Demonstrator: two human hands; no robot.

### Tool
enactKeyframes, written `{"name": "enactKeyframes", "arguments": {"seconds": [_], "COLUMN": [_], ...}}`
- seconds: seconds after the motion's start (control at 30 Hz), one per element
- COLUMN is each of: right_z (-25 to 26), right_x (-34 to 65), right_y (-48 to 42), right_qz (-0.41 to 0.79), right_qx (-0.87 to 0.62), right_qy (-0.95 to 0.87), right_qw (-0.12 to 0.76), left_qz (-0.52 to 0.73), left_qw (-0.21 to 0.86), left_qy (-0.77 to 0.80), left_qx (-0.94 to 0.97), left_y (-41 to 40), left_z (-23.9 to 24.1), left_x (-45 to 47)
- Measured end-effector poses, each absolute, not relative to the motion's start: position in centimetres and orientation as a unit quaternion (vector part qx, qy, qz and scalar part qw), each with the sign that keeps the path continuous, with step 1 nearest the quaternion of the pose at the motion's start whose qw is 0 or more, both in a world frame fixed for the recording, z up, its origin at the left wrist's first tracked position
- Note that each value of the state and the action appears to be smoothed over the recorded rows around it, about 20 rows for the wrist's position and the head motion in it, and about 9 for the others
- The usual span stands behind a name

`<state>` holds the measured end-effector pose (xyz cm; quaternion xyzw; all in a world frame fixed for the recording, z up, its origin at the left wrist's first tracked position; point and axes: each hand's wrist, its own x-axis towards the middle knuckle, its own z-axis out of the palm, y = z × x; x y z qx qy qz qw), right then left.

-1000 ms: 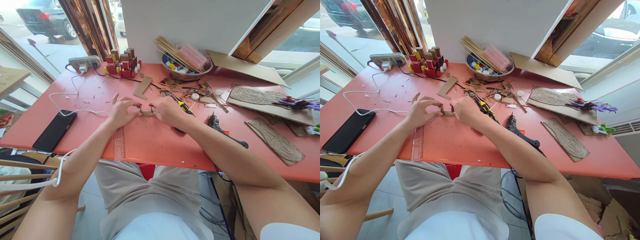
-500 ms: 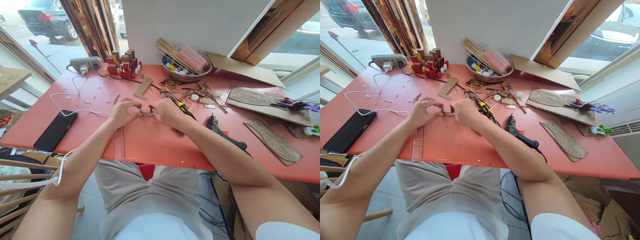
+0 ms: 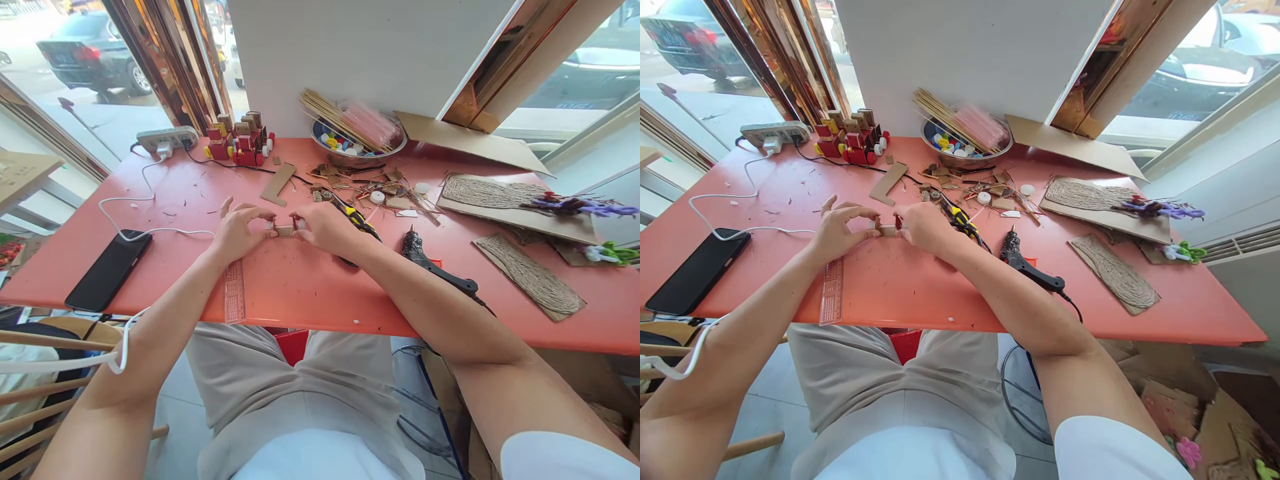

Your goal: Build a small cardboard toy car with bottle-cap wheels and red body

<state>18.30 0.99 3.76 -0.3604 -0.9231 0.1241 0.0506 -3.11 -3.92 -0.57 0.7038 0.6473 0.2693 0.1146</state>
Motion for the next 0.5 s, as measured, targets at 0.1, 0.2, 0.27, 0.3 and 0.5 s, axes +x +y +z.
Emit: {"name": "enactKeyframes", "arguments": {"seconds": [0.1,0.2,0.27,0.3,0.5], "right_z": [3.1,2.8,2.6,2.6,2.3], "right_x": [19.1,19.5,19.6,19.5,19.5], "right_y": [1.1,1.1,1.1,1.1,1.2], "right_qz": [0.145,0.156,0.159,0.162,0.177], "right_qx": [-0.369,-0.380,-0.376,-0.373,-0.366], "right_qy": [-0.915,-0.908,-0.908,-0.909,-0.907], "right_qw": [0.070,0.080,0.092,0.097,0.111], "left_qz": [0.274,0.274,0.271,0.270,0.258], "left_qw": [0.116,0.116,0.115,0.115,0.115], "left_qy": [0.647,0.647,0.649,0.651,0.661], "left_qx": [0.702,0.702,0.701,0.700,0.695], "left_y": [-4.0,-4.1,-4.1,-4.1,-4.2], "left_z": [-0.7,-0.9,-0.9,-0.9,-0.9], "left_x": [-3.1,-3.1,-3.1,-3.2,-3.4]}}
